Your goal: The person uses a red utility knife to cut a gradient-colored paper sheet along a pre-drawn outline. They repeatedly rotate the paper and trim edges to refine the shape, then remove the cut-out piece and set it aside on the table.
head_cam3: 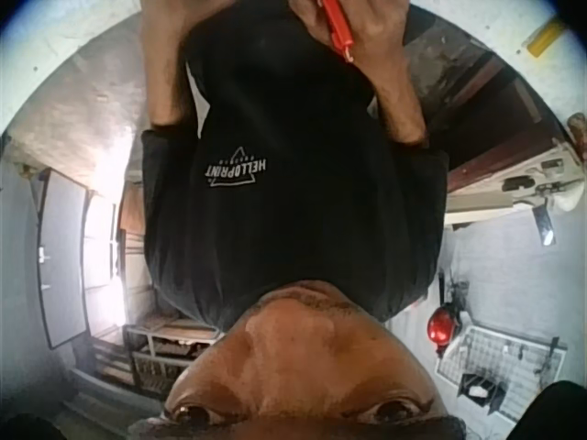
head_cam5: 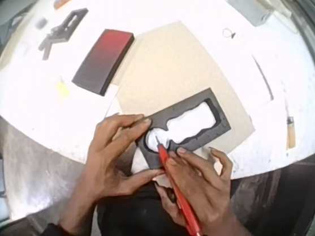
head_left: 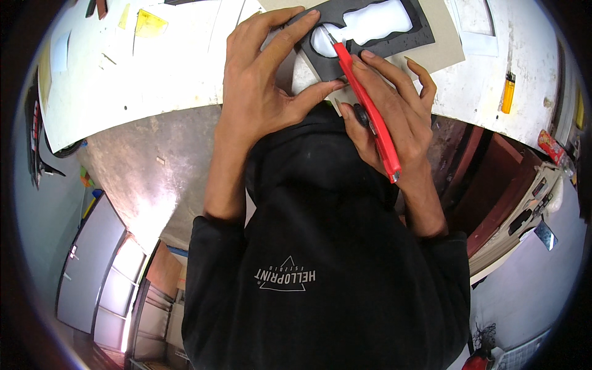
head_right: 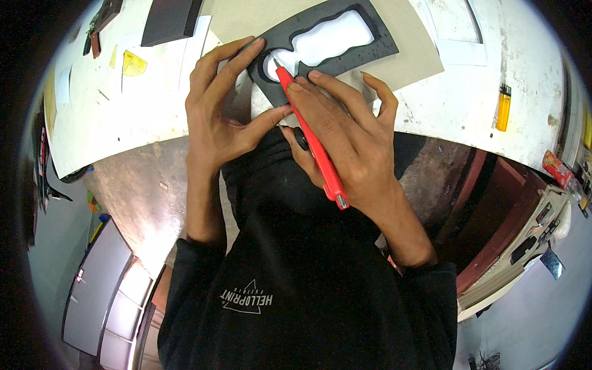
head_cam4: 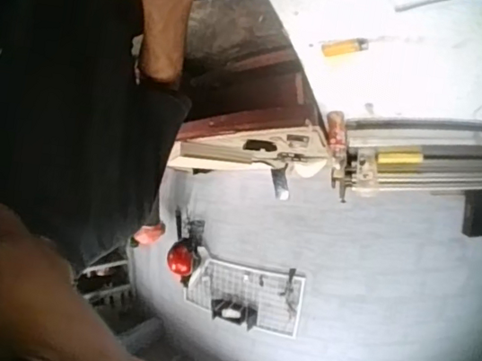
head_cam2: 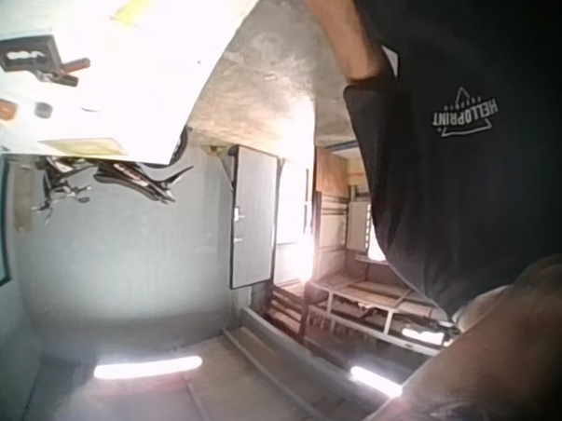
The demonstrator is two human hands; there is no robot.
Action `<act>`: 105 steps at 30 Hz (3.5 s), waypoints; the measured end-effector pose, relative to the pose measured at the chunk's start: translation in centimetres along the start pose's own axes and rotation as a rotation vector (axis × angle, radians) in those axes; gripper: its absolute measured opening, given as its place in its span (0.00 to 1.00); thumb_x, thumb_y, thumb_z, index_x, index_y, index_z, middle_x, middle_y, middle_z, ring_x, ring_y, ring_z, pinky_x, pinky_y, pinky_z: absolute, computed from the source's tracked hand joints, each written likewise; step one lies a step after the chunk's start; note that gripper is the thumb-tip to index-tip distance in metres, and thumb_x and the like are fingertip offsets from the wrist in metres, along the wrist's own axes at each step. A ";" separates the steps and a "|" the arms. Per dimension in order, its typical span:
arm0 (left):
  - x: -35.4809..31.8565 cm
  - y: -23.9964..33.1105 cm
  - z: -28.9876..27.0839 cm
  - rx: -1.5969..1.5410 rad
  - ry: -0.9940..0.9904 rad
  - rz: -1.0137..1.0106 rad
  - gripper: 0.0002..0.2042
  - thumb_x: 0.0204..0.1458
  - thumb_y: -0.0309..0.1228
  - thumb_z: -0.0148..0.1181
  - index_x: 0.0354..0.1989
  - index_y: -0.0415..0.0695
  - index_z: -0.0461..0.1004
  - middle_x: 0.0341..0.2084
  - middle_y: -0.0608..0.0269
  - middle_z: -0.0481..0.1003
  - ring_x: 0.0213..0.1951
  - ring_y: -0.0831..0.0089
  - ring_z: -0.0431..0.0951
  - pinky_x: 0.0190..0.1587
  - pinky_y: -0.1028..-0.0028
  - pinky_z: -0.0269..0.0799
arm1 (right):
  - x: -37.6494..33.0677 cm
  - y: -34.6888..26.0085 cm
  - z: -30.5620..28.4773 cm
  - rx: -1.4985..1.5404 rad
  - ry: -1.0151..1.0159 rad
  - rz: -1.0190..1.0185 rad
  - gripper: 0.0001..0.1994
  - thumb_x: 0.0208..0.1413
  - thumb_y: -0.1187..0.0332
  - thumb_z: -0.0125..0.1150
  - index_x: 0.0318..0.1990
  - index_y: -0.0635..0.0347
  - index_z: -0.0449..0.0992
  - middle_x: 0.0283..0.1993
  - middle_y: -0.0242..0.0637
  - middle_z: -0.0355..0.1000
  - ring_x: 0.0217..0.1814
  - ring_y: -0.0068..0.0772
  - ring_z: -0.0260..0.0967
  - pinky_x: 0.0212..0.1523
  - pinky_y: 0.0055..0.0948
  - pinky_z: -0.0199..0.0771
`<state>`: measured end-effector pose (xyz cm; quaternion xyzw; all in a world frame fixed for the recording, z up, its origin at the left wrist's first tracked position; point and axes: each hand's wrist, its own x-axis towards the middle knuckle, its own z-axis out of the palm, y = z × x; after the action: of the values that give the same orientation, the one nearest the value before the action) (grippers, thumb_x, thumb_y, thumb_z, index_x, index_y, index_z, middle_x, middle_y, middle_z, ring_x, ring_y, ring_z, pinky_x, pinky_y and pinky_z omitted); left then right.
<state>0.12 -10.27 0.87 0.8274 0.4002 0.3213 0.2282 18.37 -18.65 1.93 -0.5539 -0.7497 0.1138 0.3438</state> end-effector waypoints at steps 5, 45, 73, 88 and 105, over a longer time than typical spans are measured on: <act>0.2 0.1 -0.1 0.002 -0.005 -0.019 0.37 0.27 0.38 0.79 0.54 0.47 0.76 0.50 0.57 0.74 0.52 0.62 0.73 0.54 0.66 0.67 | 0.1 0.0 -0.3 0.036 -0.015 0.032 0.27 0.40 0.70 0.73 0.52 0.61 0.76 0.49 0.38 0.78 0.59 0.35 0.70 0.65 0.48 0.48; -0.5 -1.5 -0.1 -0.066 -0.039 -0.086 0.35 0.27 0.39 0.76 0.52 0.47 0.77 0.51 0.56 0.73 0.54 0.60 0.70 0.54 0.65 0.65 | 7.0 -1.6 -5.4 -0.102 -0.399 0.033 0.17 0.46 0.60 0.65 0.42 0.60 0.80 0.36 0.44 0.80 0.46 0.41 0.79 0.65 0.62 0.55; -0.4 -1.3 -0.4 -0.028 -0.076 -0.099 0.34 0.28 0.40 0.77 0.51 0.49 0.77 0.50 0.60 0.73 0.54 0.61 0.71 0.57 0.59 0.63 | 11.0 -0.3 -7.3 -0.004 -0.498 0.073 0.19 0.47 0.59 0.63 0.43 0.62 0.80 0.38 0.47 0.79 0.44 0.45 0.79 0.64 0.60 0.59; -3.5 6.3 2.2 -0.119 -0.103 0.030 0.25 0.40 0.36 0.72 0.49 0.42 0.75 0.43 0.55 0.74 0.51 0.57 0.71 0.57 0.56 0.61 | 0.4 2.6 -7.1 0.632 0.569 0.634 0.22 0.58 0.71 0.52 0.56 0.81 0.64 0.57 0.62 0.65 0.57 0.49 0.69 0.63 0.44 0.62; 2.0 4.4 1.5 0.218 -0.050 0.026 0.22 0.37 0.30 0.74 0.44 0.42 0.78 0.42 0.57 0.75 0.47 0.61 0.72 0.53 0.66 0.64 | -3.4 3.0 -3.5 0.203 0.299 0.146 0.26 0.44 0.71 0.71 0.53 0.68 0.71 0.51 0.57 0.74 0.54 0.51 0.74 0.58 0.48 0.66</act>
<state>4.42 -11.35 3.32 0.8603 0.4160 0.2579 0.1424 23.43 -21.37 1.56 -0.5802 -0.6327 0.1297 0.4963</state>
